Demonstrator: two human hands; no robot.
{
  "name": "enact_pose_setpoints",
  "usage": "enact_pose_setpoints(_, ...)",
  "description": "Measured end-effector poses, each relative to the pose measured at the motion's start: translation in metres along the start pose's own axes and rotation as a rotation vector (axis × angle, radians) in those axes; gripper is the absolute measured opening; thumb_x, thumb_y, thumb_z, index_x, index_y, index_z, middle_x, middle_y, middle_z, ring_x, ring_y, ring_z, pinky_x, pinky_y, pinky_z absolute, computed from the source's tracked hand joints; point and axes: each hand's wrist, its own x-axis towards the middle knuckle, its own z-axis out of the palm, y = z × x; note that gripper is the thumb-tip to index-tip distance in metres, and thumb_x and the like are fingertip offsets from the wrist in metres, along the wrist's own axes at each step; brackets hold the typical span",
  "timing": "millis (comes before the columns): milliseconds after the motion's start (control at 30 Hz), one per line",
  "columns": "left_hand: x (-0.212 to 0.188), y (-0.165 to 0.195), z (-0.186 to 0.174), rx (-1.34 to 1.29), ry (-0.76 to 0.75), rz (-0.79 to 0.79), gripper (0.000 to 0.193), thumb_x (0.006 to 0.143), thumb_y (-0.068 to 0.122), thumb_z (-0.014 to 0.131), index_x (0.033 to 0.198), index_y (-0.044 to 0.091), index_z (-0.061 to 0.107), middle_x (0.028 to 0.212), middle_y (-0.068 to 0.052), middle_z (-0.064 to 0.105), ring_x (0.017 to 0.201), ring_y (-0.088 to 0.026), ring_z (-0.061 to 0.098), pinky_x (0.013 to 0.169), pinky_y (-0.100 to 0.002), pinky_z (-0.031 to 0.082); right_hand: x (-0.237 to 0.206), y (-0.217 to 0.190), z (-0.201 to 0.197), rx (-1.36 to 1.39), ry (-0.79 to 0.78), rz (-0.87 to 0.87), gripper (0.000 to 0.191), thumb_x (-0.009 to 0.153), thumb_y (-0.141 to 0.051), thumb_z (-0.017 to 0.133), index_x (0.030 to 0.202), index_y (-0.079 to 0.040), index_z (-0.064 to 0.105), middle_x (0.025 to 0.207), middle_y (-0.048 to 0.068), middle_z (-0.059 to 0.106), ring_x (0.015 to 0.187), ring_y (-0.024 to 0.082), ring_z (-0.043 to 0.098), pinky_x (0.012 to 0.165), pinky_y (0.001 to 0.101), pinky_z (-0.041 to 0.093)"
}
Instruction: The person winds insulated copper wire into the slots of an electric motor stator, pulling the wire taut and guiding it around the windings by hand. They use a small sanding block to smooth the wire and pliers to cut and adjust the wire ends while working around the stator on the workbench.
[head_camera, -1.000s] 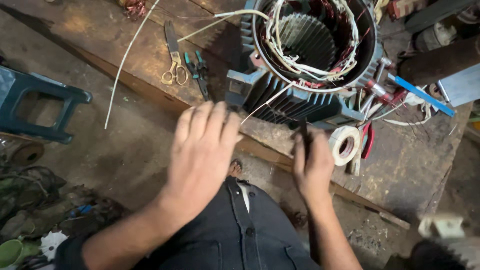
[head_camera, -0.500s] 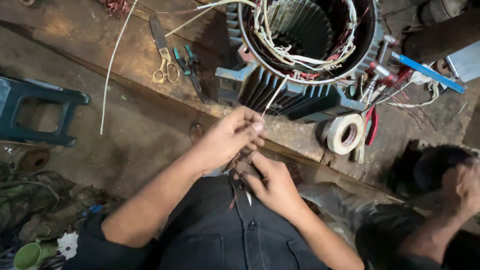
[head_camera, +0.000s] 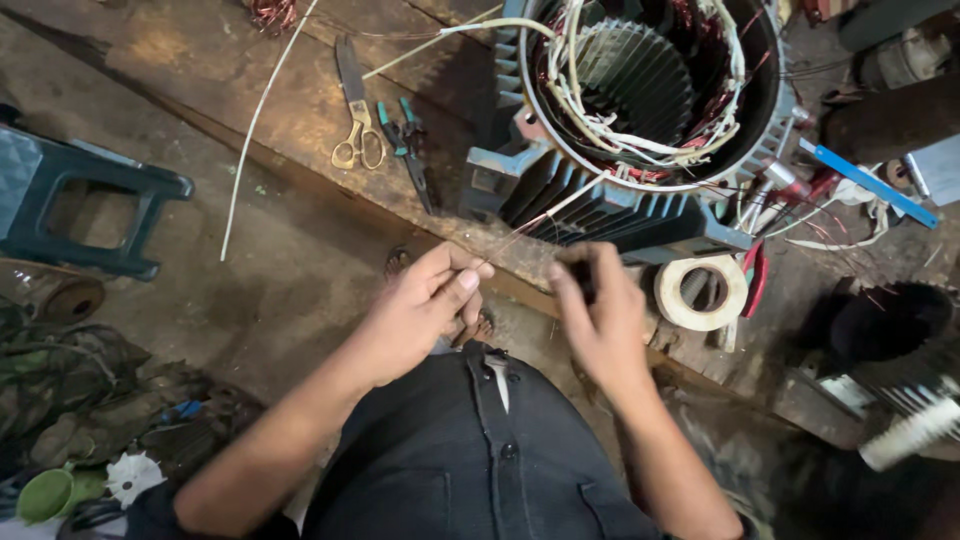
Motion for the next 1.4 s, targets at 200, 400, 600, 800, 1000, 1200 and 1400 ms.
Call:
enact_pose_setpoints(200, 0.005, 0.01, 0.017, 0.671, 0.204, 0.176, 0.027, 0.104, 0.022, 0.054, 0.118, 0.001, 0.062, 0.097, -0.014, 0.072, 0.092, -0.026, 0.072, 0.084, -0.037, 0.056, 0.008, 0.01, 0.019, -0.013, 0.184, 0.002, 0.026, 0.096, -0.011, 0.072, 0.118, 0.001, 0.063, 0.101, 0.01, 0.065, 0.074, 0.013, 0.054, 0.064, 0.0275, 0.046)
enact_pose_setpoints(400, 0.035, 0.014, 0.04, 0.914, 0.204, 0.488, 0.038, 0.105, 0.028, 0.053, 0.133, 0.002, 0.061, 0.121, -0.02, 0.068, 0.114, -0.039, 0.065, 0.097, -0.047, 0.051, -0.001, 0.041, 0.032, 0.248, -0.047, 0.003, 0.019, 0.102, -0.01, 0.067, 0.119, -0.002, 0.066, 0.098, 0.001, 0.07, 0.085, 0.006, 0.061, 0.075, 0.0228, 0.051)
enact_pose_setpoints(600, 0.07, 0.001, 0.043, 0.546, 0.038, 0.141, 0.049, 0.105, 0.043, 0.042, 0.131, 0.011, 0.07, 0.12, -0.012, 0.071, 0.112, -0.029, 0.07, 0.099, -0.038, 0.052, -0.019, 0.055, 0.036, 0.345, -0.088, 0.152, 0.022, 0.1, -0.01, 0.066, 0.122, -0.004, 0.061, 0.097, 0.001, 0.063, 0.073, 0.005, 0.05, 0.064, 0.021, 0.043)
enact_pose_setpoints(800, 0.09, -0.016, 0.038, 0.381, -0.073, 0.209, 0.066, 0.111, 0.055, 0.027, 0.144, 0.008, 0.061, 0.136, -0.011, 0.065, 0.125, -0.023, 0.059, 0.107, -0.036, 0.043, -0.009, 0.042, 0.027, 0.689, -0.18, 0.251, 0.028, 0.097, -0.012, 0.066, 0.119, -0.008, 0.049, 0.099, -0.001, 0.068, 0.067, 0.0, 0.048, 0.053, 0.0185, 0.035)
enact_pose_setpoints(1000, 0.089, -0.025, 0.027, -0.145, -0.095, -0.044, 0.063, 0.103, 0.058, 0.042, 0.137, 0.008, 0.061, 0.121, -0.005, 0.067, 0.108, -0.013, 0.064, 0.089, -0.029, 0.053, -0.007, 0.044, 0.023, 0.869, -0.195, 0.449, 0.022, 0.099, -0.014, 0.067, 0.115, -0.006, 0.054, 0.088, 0.0, 0.073, 0.048, 0.0, 0.04, 0.041, 0.0203, 0.025)
enact_pose_setpoints(1200, 0.072, -0.022, 0.025, -0.443, 0.044, -0.168, 0.051, 0.107, 0.055, 0.046, 0.106, 0.007, 0.063, 0.087, -0.003, 0.065, 0.074, -0.015, 0.063, 0.064, -0.029, 0.049, 0.001, 0.062, 0.021, 0.724, -0.131, 0.45, 0.024, 0.101, -0.016, 0.068, 0.12, -0.002, 0.061, 0.089, 0.001, 0.07, 0.053, 0.0, 0.043, 0.045, 0.0188, 0.028)
enact_pose_setpoints(1400, 0.038, -0.003, 0.048, -0.719, -0.159, -0.377, 0.073, 0.099, 0.074, 0.028, 0.095, 0.009, 0.06, 0.069, -0.001, 0.056, 0.05, -0.009, 0.044, 0.045, -0.023, 0.033, 0.025, 0.066, 0.031, 1.297, -0.35, 0.468, 0.045, 0.097, -0.023, 0.072, 0.138, -0.012, 0.056, 0.103, 0.005, 0.061, 0.058, 0.008, 0.054, 0.048, 0.0197, 0.037)
